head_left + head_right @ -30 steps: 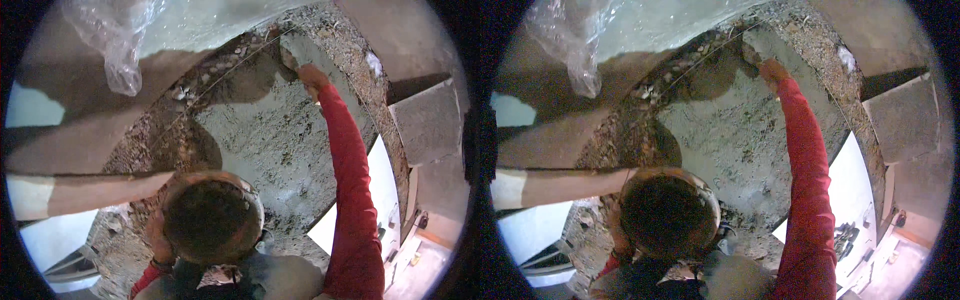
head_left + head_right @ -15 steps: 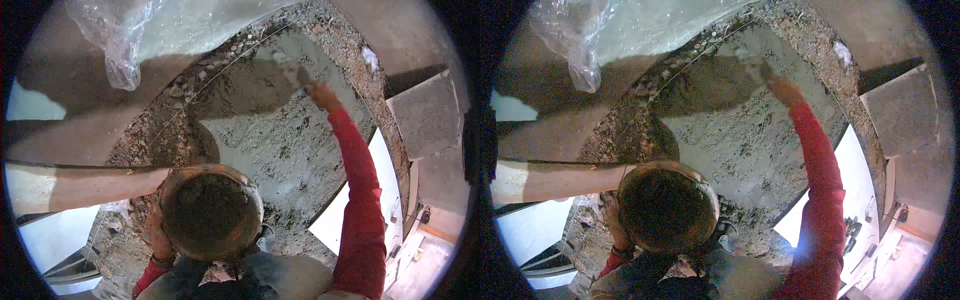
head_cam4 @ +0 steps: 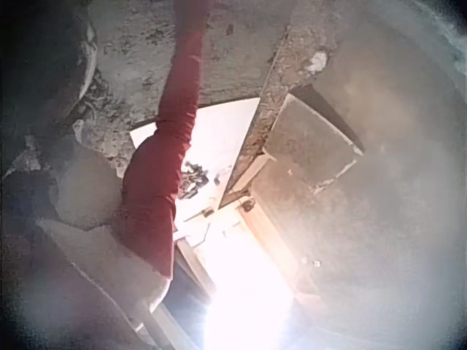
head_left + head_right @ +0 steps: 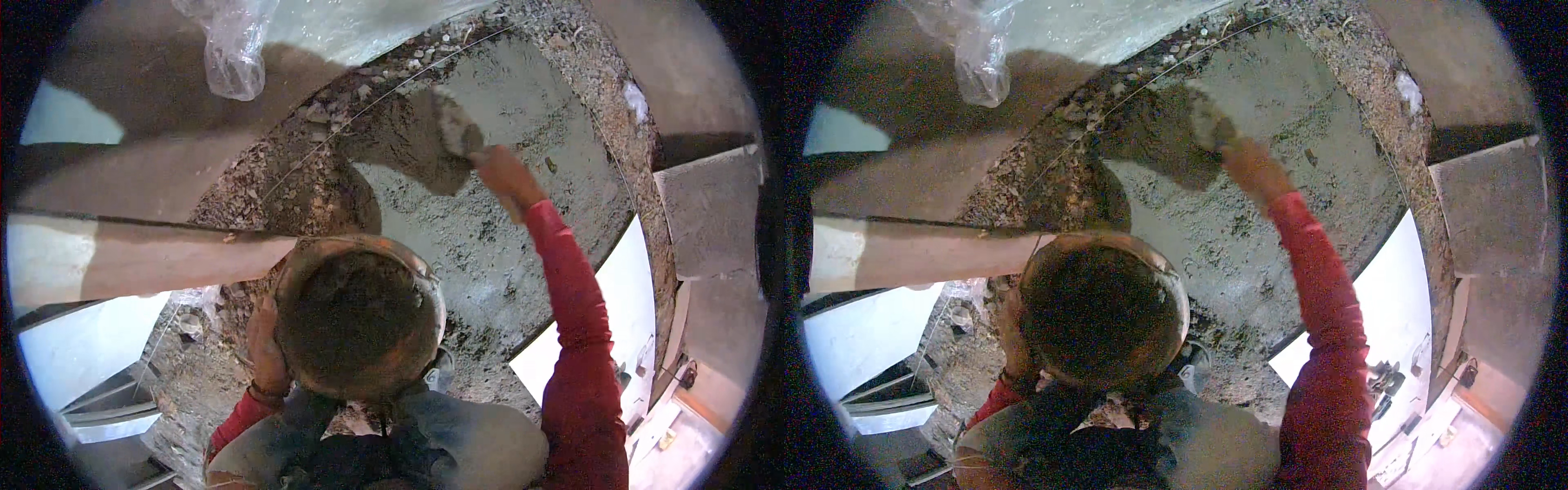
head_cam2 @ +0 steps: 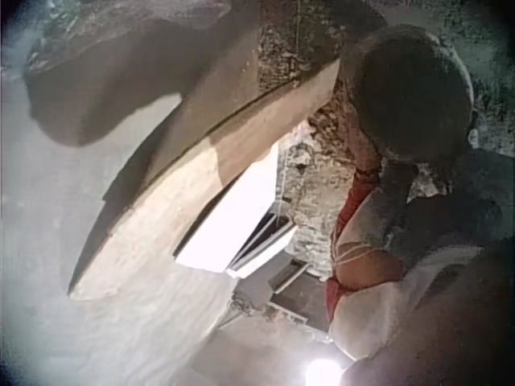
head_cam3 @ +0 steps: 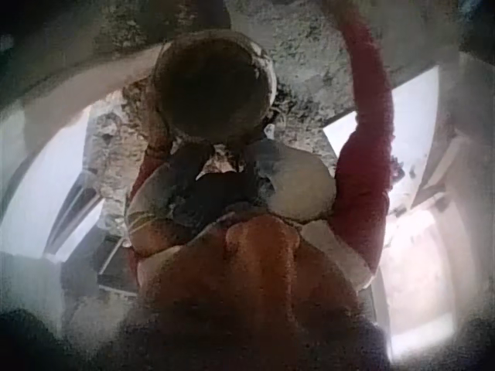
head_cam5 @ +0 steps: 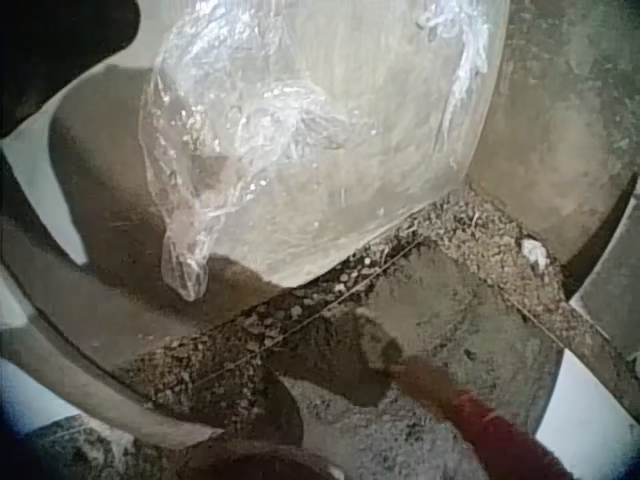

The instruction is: The person applies a layer of wet mortar to the floor using a trowel, spreads it out to create a level base, and then carefully places a large white tile over the mortar. The person presses the tile down by hand and uses a rubber mallet to tap and level it into position.

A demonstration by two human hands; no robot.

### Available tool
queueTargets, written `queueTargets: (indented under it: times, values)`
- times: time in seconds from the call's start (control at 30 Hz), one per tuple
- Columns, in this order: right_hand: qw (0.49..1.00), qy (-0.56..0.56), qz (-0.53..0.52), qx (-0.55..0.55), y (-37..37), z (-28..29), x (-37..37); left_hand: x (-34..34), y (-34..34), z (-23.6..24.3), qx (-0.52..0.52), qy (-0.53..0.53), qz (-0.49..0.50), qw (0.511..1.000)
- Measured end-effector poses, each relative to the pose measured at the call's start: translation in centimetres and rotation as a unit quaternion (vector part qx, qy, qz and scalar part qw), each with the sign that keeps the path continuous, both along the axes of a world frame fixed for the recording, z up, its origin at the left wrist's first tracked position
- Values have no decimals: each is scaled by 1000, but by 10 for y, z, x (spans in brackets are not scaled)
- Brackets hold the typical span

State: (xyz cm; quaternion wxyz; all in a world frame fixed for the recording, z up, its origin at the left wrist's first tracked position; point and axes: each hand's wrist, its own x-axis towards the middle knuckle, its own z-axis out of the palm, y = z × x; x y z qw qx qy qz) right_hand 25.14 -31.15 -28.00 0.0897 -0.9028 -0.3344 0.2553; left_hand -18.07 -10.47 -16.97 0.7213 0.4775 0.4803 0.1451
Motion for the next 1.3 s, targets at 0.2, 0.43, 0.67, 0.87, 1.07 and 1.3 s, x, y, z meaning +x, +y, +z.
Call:
queueTargets:
  times: [0.2,0.43,0.67,0.87,1.07,1.3]
  values:
    - [988,-22,145,44,52,15,-93,-4,-8,7,-23,-116,-46,992]
    - [968,-216,122,-30,14,1,-6,-22,-19,7,-87,-140,70,984]
    - [982,-162,93,-33,40,-11,54,-49,-17,2,-108,-160,79,978]
    - [988,-44,132,62,60,-3,-86,-49,-14,-8,7,-82,30,996]
    - [984,-68,164,13,-3,89,-136,-34,-20,8,-47,-147,52,987]
    - [995,-31,90,32,-62,245,-203,3,-25,17,188,-42,-72,979]
